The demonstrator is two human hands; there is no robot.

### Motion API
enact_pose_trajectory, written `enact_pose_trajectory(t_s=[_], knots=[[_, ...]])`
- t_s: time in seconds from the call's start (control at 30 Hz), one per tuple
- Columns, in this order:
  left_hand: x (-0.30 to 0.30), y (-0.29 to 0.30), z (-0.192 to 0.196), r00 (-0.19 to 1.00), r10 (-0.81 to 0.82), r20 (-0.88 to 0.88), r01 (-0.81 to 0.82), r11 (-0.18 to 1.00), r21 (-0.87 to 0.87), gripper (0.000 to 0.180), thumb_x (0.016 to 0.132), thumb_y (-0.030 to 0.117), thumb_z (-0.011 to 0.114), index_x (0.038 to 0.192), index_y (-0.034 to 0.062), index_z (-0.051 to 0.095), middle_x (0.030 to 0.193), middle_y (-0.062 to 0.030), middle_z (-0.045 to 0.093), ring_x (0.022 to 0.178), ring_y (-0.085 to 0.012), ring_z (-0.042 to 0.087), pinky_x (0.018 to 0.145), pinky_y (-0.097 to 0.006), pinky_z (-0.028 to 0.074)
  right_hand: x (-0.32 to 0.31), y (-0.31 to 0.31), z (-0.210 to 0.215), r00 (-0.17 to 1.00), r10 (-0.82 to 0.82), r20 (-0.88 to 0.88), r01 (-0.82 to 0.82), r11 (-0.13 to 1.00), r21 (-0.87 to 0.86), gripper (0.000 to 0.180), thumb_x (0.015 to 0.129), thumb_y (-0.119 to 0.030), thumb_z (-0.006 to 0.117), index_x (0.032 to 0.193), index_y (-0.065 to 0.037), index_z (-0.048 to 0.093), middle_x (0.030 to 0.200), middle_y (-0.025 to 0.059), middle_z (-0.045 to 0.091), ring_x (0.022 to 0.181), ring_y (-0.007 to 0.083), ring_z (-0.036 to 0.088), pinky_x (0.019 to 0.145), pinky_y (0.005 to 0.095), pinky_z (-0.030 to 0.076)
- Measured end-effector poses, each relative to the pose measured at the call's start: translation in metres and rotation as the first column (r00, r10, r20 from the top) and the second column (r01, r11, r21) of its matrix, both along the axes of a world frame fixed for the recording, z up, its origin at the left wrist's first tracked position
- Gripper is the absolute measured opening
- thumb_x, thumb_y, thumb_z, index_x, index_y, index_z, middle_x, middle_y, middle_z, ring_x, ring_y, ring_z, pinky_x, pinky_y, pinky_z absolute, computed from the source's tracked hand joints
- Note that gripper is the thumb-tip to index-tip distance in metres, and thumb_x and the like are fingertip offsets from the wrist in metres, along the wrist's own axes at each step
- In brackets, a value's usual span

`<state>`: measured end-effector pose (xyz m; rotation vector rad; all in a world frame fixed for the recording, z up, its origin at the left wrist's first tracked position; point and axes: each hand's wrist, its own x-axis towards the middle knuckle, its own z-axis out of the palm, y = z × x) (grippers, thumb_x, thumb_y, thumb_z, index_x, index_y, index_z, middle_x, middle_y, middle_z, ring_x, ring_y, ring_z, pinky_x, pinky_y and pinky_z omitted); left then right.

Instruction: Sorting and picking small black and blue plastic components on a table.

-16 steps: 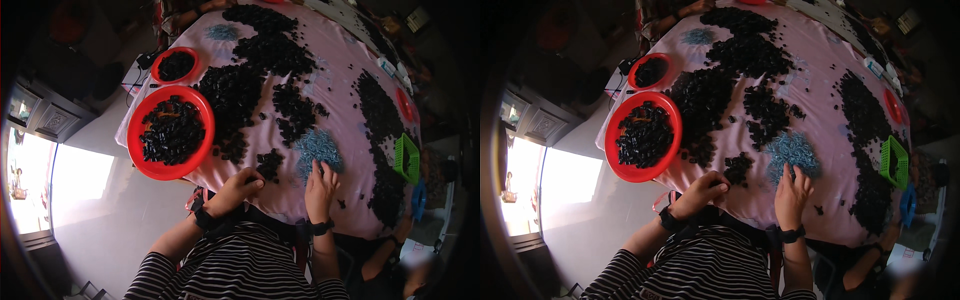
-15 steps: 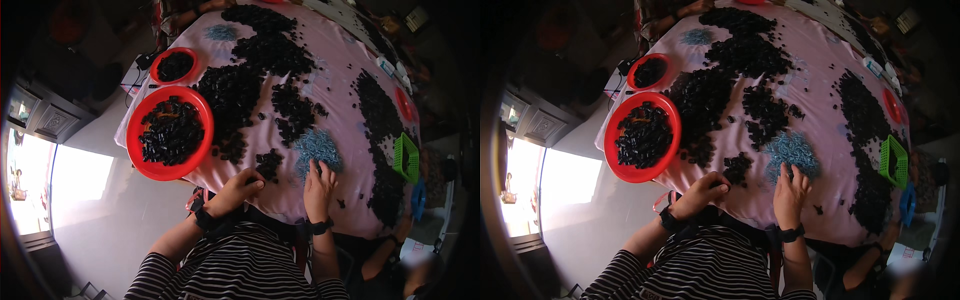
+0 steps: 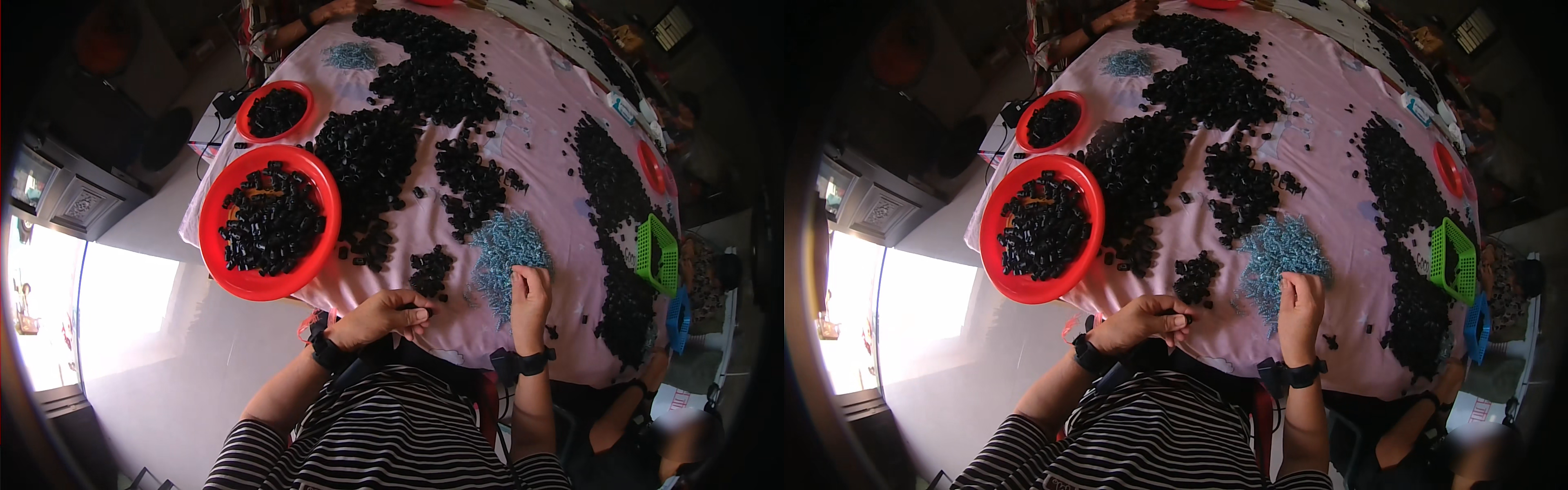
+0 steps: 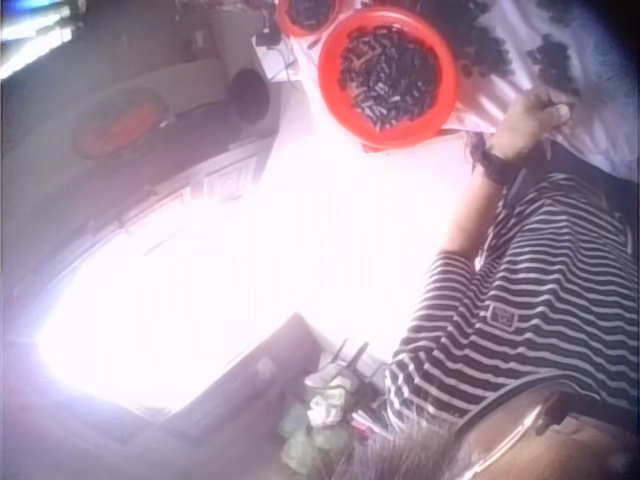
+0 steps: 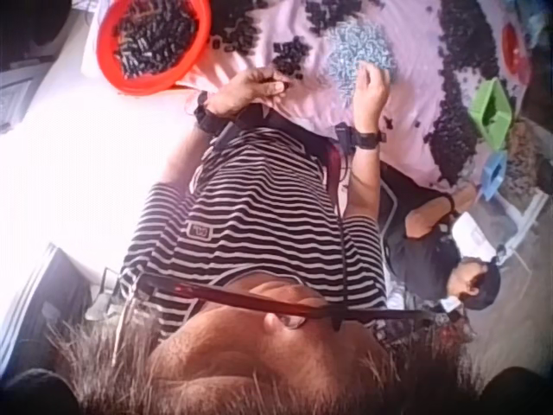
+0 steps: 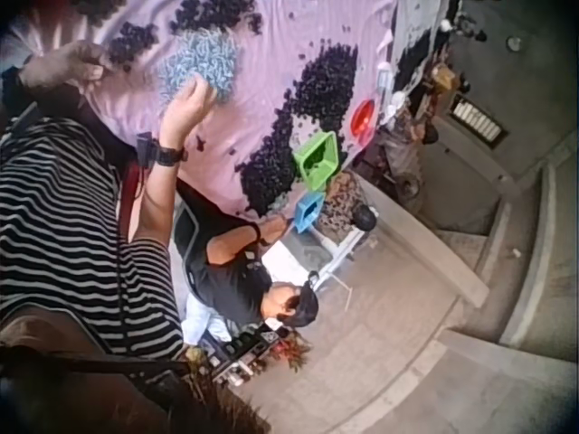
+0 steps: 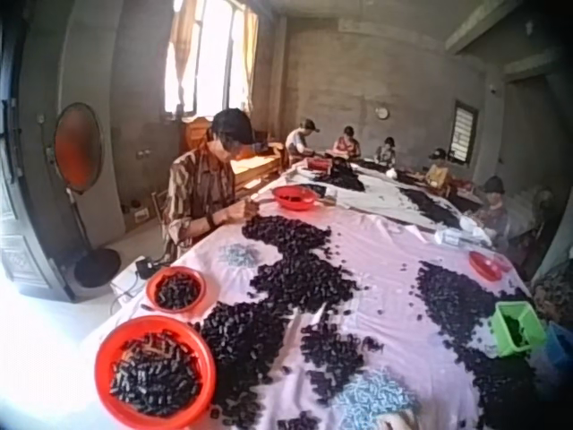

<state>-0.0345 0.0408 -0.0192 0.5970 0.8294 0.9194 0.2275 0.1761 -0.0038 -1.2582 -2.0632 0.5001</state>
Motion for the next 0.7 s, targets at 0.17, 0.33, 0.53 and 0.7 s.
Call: enact_pose_trajectory(t_s=[0.17, 0.33, 0.53, 0.7], knots=[[0.001, -0.001, -0.006, 0.994, -0.059, -0.088, 0.064, 0.996, 0.064, 0.031, 0.102, 0.025, 0.067, 0.122, 0.0012, 0.064, 0.098, 0.0005, 0.065, 0.086, -0.0066, 0.062, 0.074, -0.023, 0.052, -0.007, -0.006, 0.009, 0.937, 0.045, 0.346, -0.129, 0.966, 0.224, 0.028, 0.09, -0.003, 0.07, 0.118, -0.002, 0.068, 0.106, 0.0139, 0.062, 0.103, 0.0326, 0.058, 0.086, 0.0422, 0.049], [0.002, -0.002, -0.008, 0.992, -0.059, -0.115, 0.07, 0.993, 0.096, 0.033, 0.101, 0.026, 0.069, 0.121, 0.001, 0.063, 0.098, 0.0006, 0.065, 0.085, -0.0068, 0.062, 0.073, -0.024, 0.051, -0.004, -0.007, 0.0, 0.934, 0.039, 0.356, -0.114, 0.975, 0.193, 0.032, 0.089, -0.006, 0.072, 0.12, -0.001, 0.067, 0.107, 0.0152, 0.061, 0.104, 0.0343, 0.058, 0.088, 0.0435, 0.049], [0.001, -0.004, -0.013, 0.994, -0.055, -0.092, 0.066, 0.991, 0.118, 0.029, 0.102, 0.022, 0.067, 0.122, 0.0007, 0.063, 0.101, -0.0002, 0.064, 0.085, -0.0082, 0.063, 0.075, -0.023, 0.052, 0.002, -0.002, -0.001, 0.992, 0.035, 0.121, -0.029, 0.998, -0.054, 0.022, 0.091, -0.003, 0.069, 0.113, 0.0, 0.066, 0.103, 0.0156, 0.061, 0.094, 0.0334, 0.062, 0.083, 0.0414, 0.051], [0.0, -0.002, -0.004, 0.996, -0.06, -0.058, 0.065, 0.994, 0.085, 0.027, 0.103, 0.02, 0.065, 0.12, -0.0006, 0.062, 0.102, -0.0018, 0.064, 0.091, -0.0118, 0.067, 0.08, -0.025, 0.056, 0.004, -0.004, 0.002, 0.992, 0.005, -0.125, -0.032, 0.976, -0.214, 0.009, 0.095, -0.005, 0.068, 0.099, 0.003, 0.067, 0.083, 0.0137, 0.063, 0.071, 0.0281, 0.062, 0.068, 0.0368, 0.051]])
